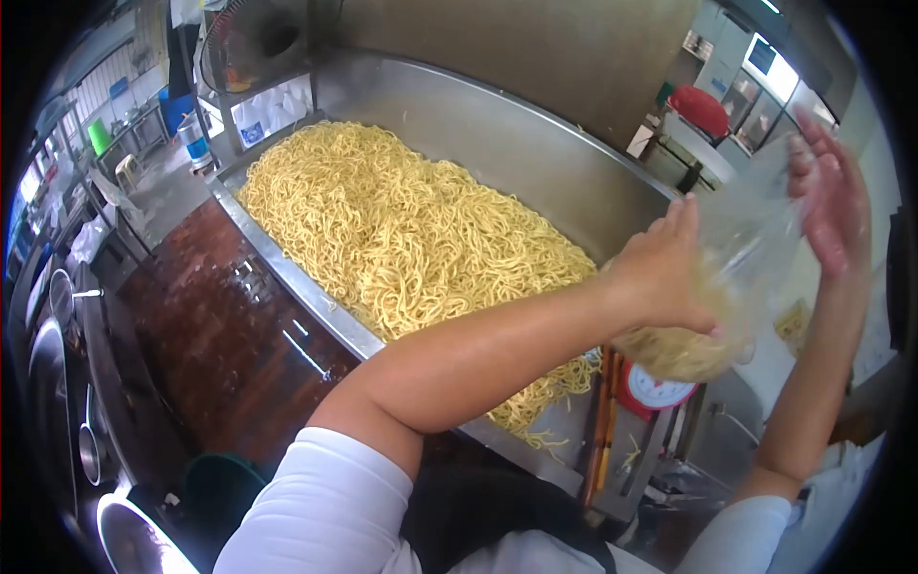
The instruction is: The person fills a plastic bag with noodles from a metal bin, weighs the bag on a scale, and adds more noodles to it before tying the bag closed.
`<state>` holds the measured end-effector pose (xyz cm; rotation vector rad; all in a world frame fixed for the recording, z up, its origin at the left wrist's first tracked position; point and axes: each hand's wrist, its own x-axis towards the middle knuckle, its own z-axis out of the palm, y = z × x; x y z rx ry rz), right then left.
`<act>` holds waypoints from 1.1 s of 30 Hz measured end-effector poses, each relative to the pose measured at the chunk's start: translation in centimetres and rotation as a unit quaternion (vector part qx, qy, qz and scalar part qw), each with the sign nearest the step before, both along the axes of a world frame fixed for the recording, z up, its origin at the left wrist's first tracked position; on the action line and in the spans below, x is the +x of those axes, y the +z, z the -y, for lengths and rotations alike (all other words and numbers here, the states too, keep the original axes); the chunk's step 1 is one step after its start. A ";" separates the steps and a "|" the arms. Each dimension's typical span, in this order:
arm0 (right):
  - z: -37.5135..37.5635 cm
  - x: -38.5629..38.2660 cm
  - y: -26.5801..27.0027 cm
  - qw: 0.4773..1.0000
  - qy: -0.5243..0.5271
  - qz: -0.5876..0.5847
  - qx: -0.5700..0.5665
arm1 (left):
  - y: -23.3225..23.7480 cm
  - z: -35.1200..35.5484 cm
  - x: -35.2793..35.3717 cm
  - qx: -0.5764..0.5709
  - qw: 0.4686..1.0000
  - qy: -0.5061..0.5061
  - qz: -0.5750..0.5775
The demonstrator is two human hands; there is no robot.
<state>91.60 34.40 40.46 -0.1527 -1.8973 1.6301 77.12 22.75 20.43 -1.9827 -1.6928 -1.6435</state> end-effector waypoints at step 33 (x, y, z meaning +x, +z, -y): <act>14.0 -11.9 -56.5 0.934 -0.130 0.157 0.292 | -25.9 17.3 -9.7 -0.239 0.952 0.193 -0.001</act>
